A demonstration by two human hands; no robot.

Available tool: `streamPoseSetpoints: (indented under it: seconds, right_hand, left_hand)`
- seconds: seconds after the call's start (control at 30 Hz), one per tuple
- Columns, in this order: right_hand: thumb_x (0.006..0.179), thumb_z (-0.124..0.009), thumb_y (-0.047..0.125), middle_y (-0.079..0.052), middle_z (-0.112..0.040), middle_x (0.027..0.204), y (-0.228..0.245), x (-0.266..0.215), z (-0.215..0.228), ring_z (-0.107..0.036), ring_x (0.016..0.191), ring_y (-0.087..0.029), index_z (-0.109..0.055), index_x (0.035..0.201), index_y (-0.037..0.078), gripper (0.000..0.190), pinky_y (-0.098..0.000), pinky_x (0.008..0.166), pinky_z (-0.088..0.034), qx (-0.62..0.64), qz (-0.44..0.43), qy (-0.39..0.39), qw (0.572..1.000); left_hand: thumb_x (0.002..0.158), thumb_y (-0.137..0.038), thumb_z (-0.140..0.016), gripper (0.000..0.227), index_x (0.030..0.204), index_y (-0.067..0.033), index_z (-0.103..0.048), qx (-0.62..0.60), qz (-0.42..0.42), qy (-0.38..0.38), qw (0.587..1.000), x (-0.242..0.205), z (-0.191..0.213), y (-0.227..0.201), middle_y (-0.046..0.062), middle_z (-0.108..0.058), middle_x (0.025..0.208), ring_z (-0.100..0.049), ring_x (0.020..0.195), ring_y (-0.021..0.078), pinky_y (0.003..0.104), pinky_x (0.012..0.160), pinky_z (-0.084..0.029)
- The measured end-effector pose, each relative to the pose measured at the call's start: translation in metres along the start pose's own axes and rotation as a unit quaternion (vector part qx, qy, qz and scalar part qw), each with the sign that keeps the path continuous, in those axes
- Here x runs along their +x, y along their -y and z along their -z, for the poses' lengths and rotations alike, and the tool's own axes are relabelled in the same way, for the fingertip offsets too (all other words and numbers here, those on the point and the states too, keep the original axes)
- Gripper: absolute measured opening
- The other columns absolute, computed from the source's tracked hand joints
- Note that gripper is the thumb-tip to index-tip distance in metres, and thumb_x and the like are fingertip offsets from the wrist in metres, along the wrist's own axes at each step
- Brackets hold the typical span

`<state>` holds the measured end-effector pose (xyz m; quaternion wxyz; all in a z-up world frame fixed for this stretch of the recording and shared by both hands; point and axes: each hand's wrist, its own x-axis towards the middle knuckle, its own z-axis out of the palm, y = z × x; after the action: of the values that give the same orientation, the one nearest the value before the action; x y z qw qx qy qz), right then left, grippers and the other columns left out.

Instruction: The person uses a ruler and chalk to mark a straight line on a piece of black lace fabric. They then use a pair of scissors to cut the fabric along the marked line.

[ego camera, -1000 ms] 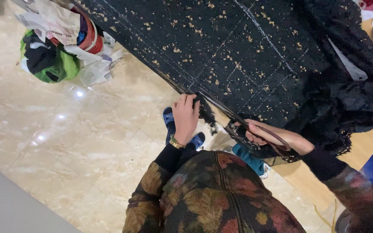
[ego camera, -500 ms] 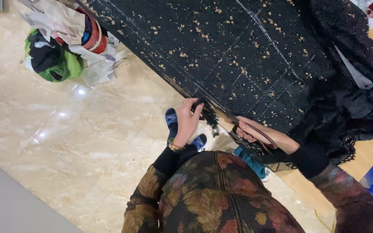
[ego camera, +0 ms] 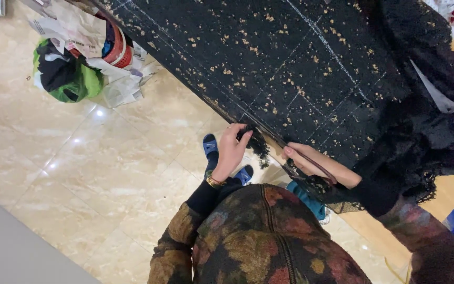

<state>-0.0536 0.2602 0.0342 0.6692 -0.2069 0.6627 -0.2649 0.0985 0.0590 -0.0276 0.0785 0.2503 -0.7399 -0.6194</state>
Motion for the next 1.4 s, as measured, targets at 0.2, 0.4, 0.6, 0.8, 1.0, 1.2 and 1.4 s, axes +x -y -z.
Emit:
streamPoseSetpoints:
  seconds: [0.2, 0.4, 0.6, 0.8, 1.0, 1.2, 1.4]
  right_hand:
    - [0.098, -0.037, 0.071, 0.007, -0.04, 0.066, -0.001, 0.002, -0.003, -0.034, 0.047, -0.002, -0.021, 0.159, -0.001, 0.096, -0.021, 0.044, -0.028, 0.032, -0.011, -0.049, 0.998]
    - [0.101, -0.036, 0.066, 0.006, -0.032, 0.075, 0.078, -0.01, -0.015, -0.034, 0.055, -0.006, -0.053, 0.112, 0.008, 0.062, -0.0246, 0.049, -0.031, 0.064, 0.005, -0.029, 0.997]
    - [0.092, -0.035, 0.079, 0.003, -0.036, 0.08, 0.026, 0.035, -0.007, -0.041, 0.063, -0.013, -0.047, 0.148, 0.008, 0.092, -0.0308, 0.054, -0.039, 0.045, -0.05, -0.051, 0.996]
    - [0.102, -0.038, 0.067, 0.006, -0.032, 0.063, 0.034, 0.032, -0.007, -0.033, 0.044, -0.008, -0.059, 0.099, 0.012, 0.059, -0.024, 0.037, -0.033, 0.045, -0.009, -0.068, 0.997]
    - [0.103, -0.039, 0.065, 0.011, -0.032, 0.064, 0.054, 0.022, -0.01, -0.031, 0.046, -0.004, -0.056, 0.105, 0.01, 0.057, -0.0207, 0.039, -0.033, 0.073, -0.016, -0.054, 0.996]
    - [0.105, -0.045, 0.054, 0.003, -0.038, 0.062, 0.068, 0.015, -0.01, -0.026, 0.053, -0.005, -0.056, 0.115, 0.001, 0.055, -0.0228, 0.043, -0.026, 0.093, -0.043, -0.037, 0.994]
    - [0.101, -0.041, 0.065, 0.005, -0.037, 0.074, 0.07, 0.037, -0.008, -0.036, 0.054, -0.005, -0.05, 0.122, 0.01, 0.06, -0.023, 0.046, -0.032, 0.11, -0.011, -0.055, 0.992]
  left_hand:
    - [0.106, -0.018, -0.06, 0.03, 0.121, 0.0071, -0.062, -0.005, 0.026, 0.036, 0.999, 0.004, 0.008, 0.006, 0.021, -0.063, 0.107, -0.066, 0.104, 0.0349, 0.041, 0.089, -0.055]
    - [0.101, -0.023, -0.066, 0.035, 0.12, 0.0071, -0.064, 0.014, 0.034, 0.054, 0.998, 0.009, 0.016, 0.002, 0.025, -0.065, 0.108, -0.066, 0.108, 0.041, 0.041, 0.086, -0.058]
    - [0.101, -0.019, -0.065, 0.031, 0.118, 0.007, -0.065, -0.001, 0.031, 0.071, 0.997, 0.014, 0.019, 0.004, 0.025, -0.065, 0.107, -0.067, 0.106, 0.041, 0.042, 0.085, -0.06]
    - [0.101, -0.021, -0.066, 0.033, 0.12, 0.0058, -0.066, -0.019, 0.034, 0.09, 0.995, 0.016, 0.021, 0.015, 0.024, -0.067, 0.106, -0.068, 0.106, 0.0404, 0.042, 0.087, -0.059]
    - [0.099, -0.019, -0.066, 0.034, 0.121, 0.0056, -0.063, -0.008, 0.019, -0.012, 1.0, 0.022, 0.049, -0.006, 0.03, -0.066, 0.107, -0.065, 0.108, 0.0487, 0.053, 0.09, -0.056]
    - [0.107, -0.018, -0.046, 0.035, 0.139, -0.0058, -0.041, -0.03, 0.077, -0.168, 0.982, 0.033, 0.095, -0.044, 0.031, -0.051, 0.135, -0.051, 0.129, 0.0518, 0.058, 0.103, -0.047]
    - [0.1, -0.048, -0.062, 0.045, 0.122, -0.0148, -0.04, -0.03, 0.136, -0.129, 0.982, 0.065, 0.084, 0.013, 0.027, -0.051, 0.141, -0.059, 0.119, 0.0472, 0.058, 0.1, -0.045]
